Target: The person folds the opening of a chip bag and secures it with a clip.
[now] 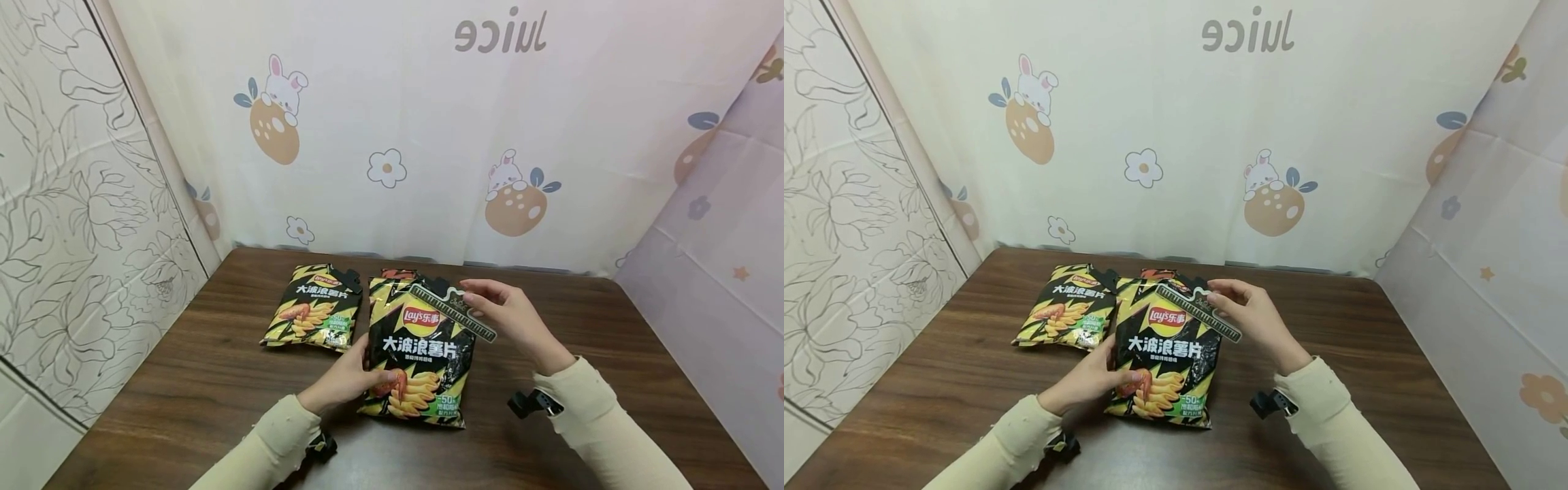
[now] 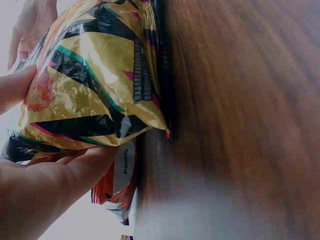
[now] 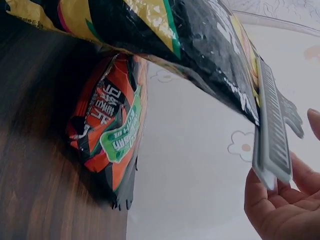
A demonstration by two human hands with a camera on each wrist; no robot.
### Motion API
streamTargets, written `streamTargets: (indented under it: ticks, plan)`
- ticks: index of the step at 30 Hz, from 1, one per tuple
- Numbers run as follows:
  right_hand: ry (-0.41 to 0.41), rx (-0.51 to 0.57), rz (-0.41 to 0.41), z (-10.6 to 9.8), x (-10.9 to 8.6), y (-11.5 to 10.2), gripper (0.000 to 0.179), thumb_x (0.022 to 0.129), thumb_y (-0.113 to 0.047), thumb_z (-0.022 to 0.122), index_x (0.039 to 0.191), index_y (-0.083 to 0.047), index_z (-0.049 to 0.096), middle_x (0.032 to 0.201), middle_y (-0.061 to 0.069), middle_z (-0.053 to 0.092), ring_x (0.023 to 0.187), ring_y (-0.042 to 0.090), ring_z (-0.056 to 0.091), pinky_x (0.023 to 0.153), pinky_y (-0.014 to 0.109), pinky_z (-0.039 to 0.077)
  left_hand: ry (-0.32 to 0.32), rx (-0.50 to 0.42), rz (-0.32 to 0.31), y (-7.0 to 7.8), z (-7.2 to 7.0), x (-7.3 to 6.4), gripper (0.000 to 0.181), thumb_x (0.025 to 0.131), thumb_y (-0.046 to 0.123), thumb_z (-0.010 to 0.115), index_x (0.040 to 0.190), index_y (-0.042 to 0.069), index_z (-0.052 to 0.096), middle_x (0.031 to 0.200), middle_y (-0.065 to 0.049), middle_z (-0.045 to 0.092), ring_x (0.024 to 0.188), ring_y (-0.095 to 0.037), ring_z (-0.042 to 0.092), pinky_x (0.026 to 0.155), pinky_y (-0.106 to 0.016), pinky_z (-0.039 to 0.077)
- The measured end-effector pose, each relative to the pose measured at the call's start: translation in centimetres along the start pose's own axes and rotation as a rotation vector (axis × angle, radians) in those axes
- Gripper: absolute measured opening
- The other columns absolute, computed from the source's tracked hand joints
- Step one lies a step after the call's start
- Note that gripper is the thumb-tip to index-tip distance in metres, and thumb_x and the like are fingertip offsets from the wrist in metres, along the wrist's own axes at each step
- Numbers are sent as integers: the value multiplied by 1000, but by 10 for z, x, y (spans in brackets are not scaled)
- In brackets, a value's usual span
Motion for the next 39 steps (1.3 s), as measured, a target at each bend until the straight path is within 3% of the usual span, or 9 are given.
streamTargets:
  ticks: [6, 11, 16, 19, 25, 28, 32, 35, 39]
  plan:
    - [4, 100, -21, -7, -7, 12, 51, 98, -30, 60, 141, -3, 50, 123, 14, 63, 100, 9, 68, 86, 27, 56, -24, -43, 27, 1, 1, 1, 81, 88, 24, 74, 153, 12, 26, 134, -16, 58, 110, -22, 63, 90, -35, 52]
    - [9, 172, 27, -6, -15, 26, 55, 99, -31, 59, 144, -2, 45, 117, -1, 68, 103, 6, 69, 86, 24, 55, 1, -2, 23, 0, 1, -1, 84, 87, 26, 76, 153, 12, 26, 139, -14, 53, 119, -23, 57, 97, -39, 47]
    - [53, 149, 102, 2, -25, 35, 59, 96, -34, 63, 145, -7, 44, 112, -13, 68, 96, 0, 63, 78, 23, 53, -8, -28, 33, 1, 2, 1, 82, 88, 24, 75, 153, 13, 26, 138, -14, 55, 117, -24, 59, 95, -38, 49]
    - [56, 214, 143, 7, -30, 36, 62, 96, -32, 64, 147, -6, 41, 113, -12, 66, 97, 1, 62, 81, 22, 52, 3, -27, 39, 2, 3, 2, 80, 88, 20, 75, 152, 12, 28, 139, -14, 53, 120, -24, 57, 97, -37, 47]
    - [25, 426, 208, 18, -38, 41, 63, 98, -24, 62, 149, 1, 33, 111, -11, 65, 101, 3, 66, 93, 28, 53, -8, -44, 59, 5, 3, 2, 78, 88, 15, 74, 151, 10, 28, 137, -17, 55, 114, -23, 59, 90, -31, 49]
    - [39, 427, 253, 26, -41, 45, 61, 99, -24, 60, 147, 3, 36, 110, -13, 66, 99, 3, 66, 91, 29, 53, -2, -40, 52, 4, 3, 2, 78, 88, 16, 74, 151, 9, 28, 137, -17, 54, 114, -23, 58, 90, -31, 49]
    - [34, 394, 301, 40, -45, 48, 59, 99, -27, 59, 144, 5, 38, 123, 0, 63, 101, 0, 63, 91, 29, 53, -1, -47, 43, 3, 4, 1, 76, 89, 16, 73, 150, 7, 28, 136, -17, 55, 113, -23, 59, 89, -31, 50]
    - [-14, 379, 318, 49, -47, 50, 60, 100, -27, 58, 147, 3, 36, 135, 13, 56, 103, 2, 62, 90, 29, 53, -6, -61, 41, 3, 5, 0, 74, 89, 16, 73, 149, 6, 29, 134, -18, 56, 111, -22, 60, 87, -30, 51]
    - [-81, 381, 310, 55, -50, 50, 61, 98, -24, 60, 146, 5, 36, 130, 15, 59, 101, 6, 63, 85, 29, 54, -14, -90, 36, 4, 5, -1, 73, 90, 14, 72, 148, 6, 29, 132, -20, 57, 102, -20, 63, 80, -30, 54]
Point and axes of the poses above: each hand's wrist, its own x-axis towards the middle knuckle, its own z-axis out of the palm, y = z × x, the point moved 1 cm from there along x, towards the middle knuckle
